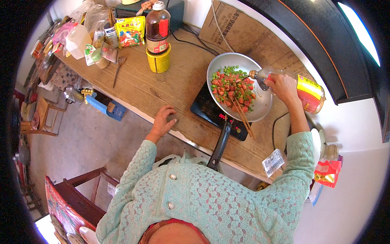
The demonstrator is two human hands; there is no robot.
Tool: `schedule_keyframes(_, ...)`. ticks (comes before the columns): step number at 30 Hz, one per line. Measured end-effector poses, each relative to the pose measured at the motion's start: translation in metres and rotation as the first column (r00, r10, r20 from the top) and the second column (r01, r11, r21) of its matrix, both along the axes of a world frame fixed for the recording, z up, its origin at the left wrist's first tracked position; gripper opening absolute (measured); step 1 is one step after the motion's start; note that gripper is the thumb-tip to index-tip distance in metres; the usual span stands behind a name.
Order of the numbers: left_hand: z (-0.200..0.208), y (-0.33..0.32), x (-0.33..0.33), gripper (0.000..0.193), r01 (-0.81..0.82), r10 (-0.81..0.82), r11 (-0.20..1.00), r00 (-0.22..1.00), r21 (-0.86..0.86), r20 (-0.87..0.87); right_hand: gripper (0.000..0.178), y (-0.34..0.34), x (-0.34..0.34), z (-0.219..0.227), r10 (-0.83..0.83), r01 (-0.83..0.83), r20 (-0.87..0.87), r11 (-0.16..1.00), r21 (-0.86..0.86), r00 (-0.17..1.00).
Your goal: The person adds chopped tomatoes and green onions from a plate into a wok on an induction cooktop. They stir the vegetables with chopsticks, then pour in soy sauce and cooking oil from bottles before continuing to stir the mixture.
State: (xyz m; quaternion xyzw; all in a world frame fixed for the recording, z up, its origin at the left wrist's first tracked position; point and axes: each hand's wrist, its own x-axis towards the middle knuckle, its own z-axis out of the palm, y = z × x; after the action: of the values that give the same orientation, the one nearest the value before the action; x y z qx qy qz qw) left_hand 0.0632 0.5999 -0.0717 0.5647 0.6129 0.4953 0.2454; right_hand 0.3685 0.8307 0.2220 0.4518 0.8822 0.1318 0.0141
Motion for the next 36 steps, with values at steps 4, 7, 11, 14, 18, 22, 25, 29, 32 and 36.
schedule_keyframes(4,-0.002,0.001,-0.001,0.030,0.000,0.001,0.999,0.999,0.036,-0.033,0.030,-0.009,0.004,0.002,0.019,-0.017,0.032,0.999,-0.039,0.999)
schedule_keyframes(7,-0.003,0.001,-0.001,0.030,0.007,-0.007,0.999,1.000,0.043,-0.004,0.031,-0.018,-0.002,-0.002,0.061,-0.061,-0.009,0.996,-0.062,0.998)
schedule_keyframes(11,-0.004,0.000,-0.003,0.030,0.011,-0.011,0.999,1.000,0.046,0.006,0.031,-0.015,-0.009,-0.007,0.093,-0.094,-0.029,0.994,-0.049,0.995)
schedule_keyframes(14,0.000,0.000,-0.002,0.030,0.009,-0.009,0.999,1.000,0.035,0.002,0.032,-0.011,-0.002,-0.008,0.062,-0.063,-0.023,0.997,-0.038,0.998)
schedule_keyframes(18,0.001,0.001,-0.001,0.030,0.006,-0.006,0.999,1.000,0.034,0.002,0.033,-0.010,0.016,-0.008,-0.009,0.010,0.005,1.000,-0.024,1.000)
schedule_keyframes(22,0.001,0.000,-0.002,0.030,0.003,-0.001,0.999,0.999,0.043,-0.036,0.029,-0.023,0.019,-0.003,-0.027,0.020,-0.088,0.997,-0.077,0.996)
schedule_keyframes(25,-0.002,0.002,-0.003,0.029,0.017,-0.015,0.999,0.999,0.045,-0.035,0.030,-0.032,0.021,-0.001,-0.028,0.018,-0.120,0.997,-0.078,0.992)
schedule_keyframes(29,-0.002,0.002,-0.003,0.029,0.016,-0.015,0.999,0.999,0.037,-0.034,0.032,-0.039,0.024,0.009,-0.106,0.088,-0.212,0.992,-0.092,0.971)
schedule_keyframes(32,-0.001,0.001,-0.003,0.029,0.016,-0.015,0.999,0.999,0.037,-0.032,0.034,-0.038,0.029,0.012,-0.134,0.107,-0.383,0.990,-0.091,0.914)
schedule_keyframes(36,0.000,0.000,-0.003,0.029,0.017,-0.016,0.999,1.000,0.038,-0.023,0.033,-0.039,0.037,0.014,-0.119,0.091,-0.518,0.993,-0.079,0.847)
